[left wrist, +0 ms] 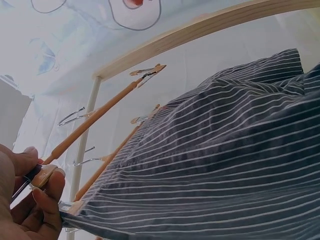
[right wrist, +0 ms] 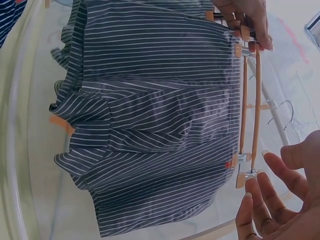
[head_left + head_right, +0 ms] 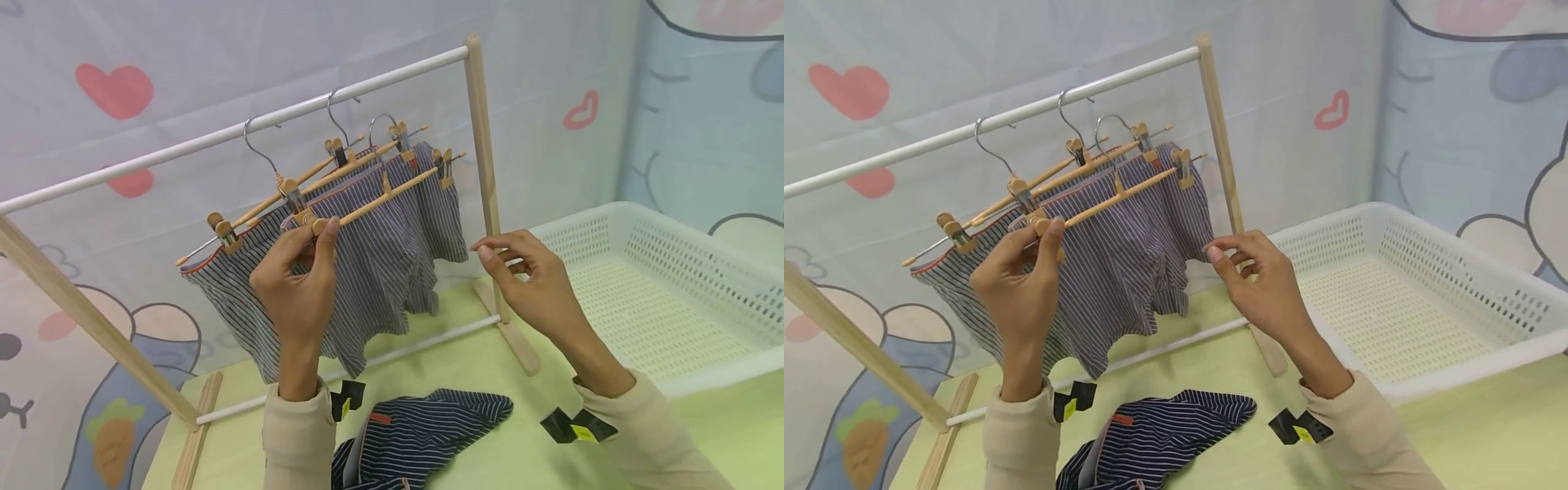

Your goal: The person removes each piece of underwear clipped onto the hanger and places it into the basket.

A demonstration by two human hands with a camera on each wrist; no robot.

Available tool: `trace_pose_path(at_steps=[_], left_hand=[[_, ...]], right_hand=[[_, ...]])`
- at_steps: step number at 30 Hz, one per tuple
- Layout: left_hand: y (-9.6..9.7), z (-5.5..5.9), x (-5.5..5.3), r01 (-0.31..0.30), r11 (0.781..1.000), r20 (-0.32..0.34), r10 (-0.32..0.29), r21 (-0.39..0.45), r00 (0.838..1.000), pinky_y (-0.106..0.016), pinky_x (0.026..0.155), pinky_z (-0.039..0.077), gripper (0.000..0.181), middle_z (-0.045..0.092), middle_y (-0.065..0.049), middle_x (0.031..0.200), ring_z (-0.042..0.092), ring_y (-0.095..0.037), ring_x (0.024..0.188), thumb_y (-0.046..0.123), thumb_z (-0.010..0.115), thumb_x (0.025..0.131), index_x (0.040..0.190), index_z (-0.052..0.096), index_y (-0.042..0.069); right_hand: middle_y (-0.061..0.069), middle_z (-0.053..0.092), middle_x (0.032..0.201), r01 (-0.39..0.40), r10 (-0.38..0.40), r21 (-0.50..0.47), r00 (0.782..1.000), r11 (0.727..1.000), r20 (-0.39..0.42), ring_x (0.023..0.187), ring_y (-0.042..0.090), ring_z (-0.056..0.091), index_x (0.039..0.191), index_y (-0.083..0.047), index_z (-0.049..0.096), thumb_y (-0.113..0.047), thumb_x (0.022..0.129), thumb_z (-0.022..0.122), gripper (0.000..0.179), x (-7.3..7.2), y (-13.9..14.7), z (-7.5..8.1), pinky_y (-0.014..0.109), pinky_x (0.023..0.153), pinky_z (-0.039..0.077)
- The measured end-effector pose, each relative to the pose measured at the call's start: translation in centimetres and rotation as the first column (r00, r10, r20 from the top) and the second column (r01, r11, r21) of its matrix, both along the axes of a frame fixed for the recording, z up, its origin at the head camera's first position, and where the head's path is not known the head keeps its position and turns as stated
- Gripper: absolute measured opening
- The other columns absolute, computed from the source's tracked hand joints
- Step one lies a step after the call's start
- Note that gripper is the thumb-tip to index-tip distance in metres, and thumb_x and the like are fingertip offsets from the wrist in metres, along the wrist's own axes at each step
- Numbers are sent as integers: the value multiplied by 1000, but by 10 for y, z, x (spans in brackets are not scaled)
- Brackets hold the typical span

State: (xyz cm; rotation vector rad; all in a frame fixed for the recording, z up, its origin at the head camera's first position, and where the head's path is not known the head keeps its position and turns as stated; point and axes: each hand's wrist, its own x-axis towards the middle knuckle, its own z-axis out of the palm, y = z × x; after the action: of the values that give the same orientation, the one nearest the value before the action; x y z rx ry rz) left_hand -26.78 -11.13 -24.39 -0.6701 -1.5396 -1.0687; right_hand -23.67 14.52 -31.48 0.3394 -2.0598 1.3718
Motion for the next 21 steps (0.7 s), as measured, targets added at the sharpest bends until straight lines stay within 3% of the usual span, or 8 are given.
trace_pose_path(at_steps=[10, 21], left_hand=[[9, 13, -4, -38, 999, 15, 38, 6, 999, -10, 59, 49, 20, 76, -15, 84, 60, -13, 59, 18, 73, 91, 93, 79, -1], [17, 22, -7, -85, 996, 36, 84, 37, 996, -10, 57, 43, 24, 71, -18, 75, 56, -18, 57, 20, 73, 92, 95, 78, -3]], right_hand=[[-3, 63, 113, 7, -7, 1, 1000, 1000, 10, 95, -2, 58, 118, -14, 71, -28, 102, 57, 25, 0, 0, -1, 14, 80, 45], [-5, 63, 110, 9, -9, -2, 1000, 1000, -10, 94, -2, 58, 115, -16, 73, -27, 102, 56, 23, 0, -1, 0, 15, 78, 46]])
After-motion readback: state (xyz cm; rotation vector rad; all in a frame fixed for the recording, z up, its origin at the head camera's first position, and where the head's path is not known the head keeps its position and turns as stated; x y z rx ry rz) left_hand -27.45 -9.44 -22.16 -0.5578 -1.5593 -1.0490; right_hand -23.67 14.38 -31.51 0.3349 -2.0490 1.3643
